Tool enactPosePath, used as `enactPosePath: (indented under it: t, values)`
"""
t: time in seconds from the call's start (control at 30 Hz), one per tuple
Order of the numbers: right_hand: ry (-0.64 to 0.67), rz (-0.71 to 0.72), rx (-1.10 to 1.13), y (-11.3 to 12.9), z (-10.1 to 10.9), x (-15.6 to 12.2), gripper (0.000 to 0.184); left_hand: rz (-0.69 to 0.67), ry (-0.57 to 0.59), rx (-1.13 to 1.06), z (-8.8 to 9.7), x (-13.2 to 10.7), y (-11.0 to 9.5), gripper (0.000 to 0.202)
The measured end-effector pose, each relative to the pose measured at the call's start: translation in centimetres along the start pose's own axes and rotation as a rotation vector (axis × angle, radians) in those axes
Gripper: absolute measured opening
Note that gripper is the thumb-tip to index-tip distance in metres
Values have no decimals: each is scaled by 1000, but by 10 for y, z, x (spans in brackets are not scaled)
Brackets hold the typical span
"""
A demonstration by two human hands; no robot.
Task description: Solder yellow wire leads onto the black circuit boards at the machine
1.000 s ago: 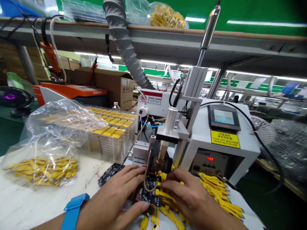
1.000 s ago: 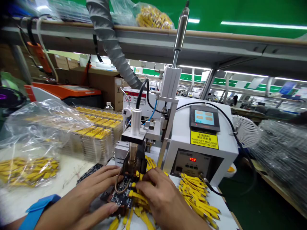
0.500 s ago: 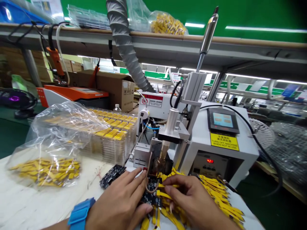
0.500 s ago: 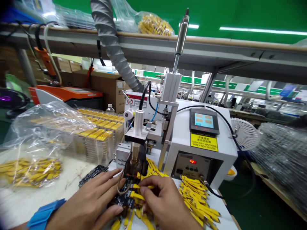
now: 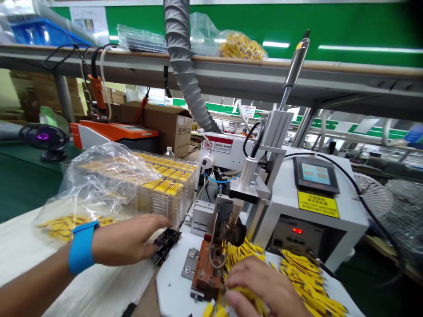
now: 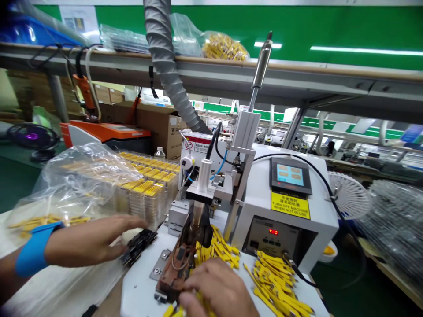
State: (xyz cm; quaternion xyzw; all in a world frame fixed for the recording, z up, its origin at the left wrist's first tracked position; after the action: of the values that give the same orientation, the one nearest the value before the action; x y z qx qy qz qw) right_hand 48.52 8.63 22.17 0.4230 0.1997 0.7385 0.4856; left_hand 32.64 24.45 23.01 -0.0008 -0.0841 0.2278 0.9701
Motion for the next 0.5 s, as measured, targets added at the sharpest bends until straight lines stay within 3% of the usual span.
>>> enactPosePath:
  t: [0.13,0.27,0.4,0.5]
  values:
    - [-14,-228,-258,-34,30,-2,23,-94,60,-9,-19,-4,-4,75]
    - [9,-406,-416,-59,56,-10,19,-81,23,4,-19,-2,-7,68]
    - [67,-496,-367,-57,50,-16,17,-23,-34,-7,-6,-2,-5,57]
    - [109,-594,-323,-56,34,-21,12,-11,-96,-77,1,-1,-20,58]
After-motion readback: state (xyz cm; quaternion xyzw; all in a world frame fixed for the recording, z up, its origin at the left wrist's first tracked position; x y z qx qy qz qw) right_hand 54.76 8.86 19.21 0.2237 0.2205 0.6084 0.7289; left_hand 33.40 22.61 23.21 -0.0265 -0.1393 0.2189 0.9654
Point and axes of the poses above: each hand's wrist, its own x-axis towards the middle knuckle, its own z-axis out of the back of the hand, y = z × x, the point moved 9 cm from there along x, towards the middle knuckle, and after that the axes turned 14 degrees about x, right-handed, at the moved point
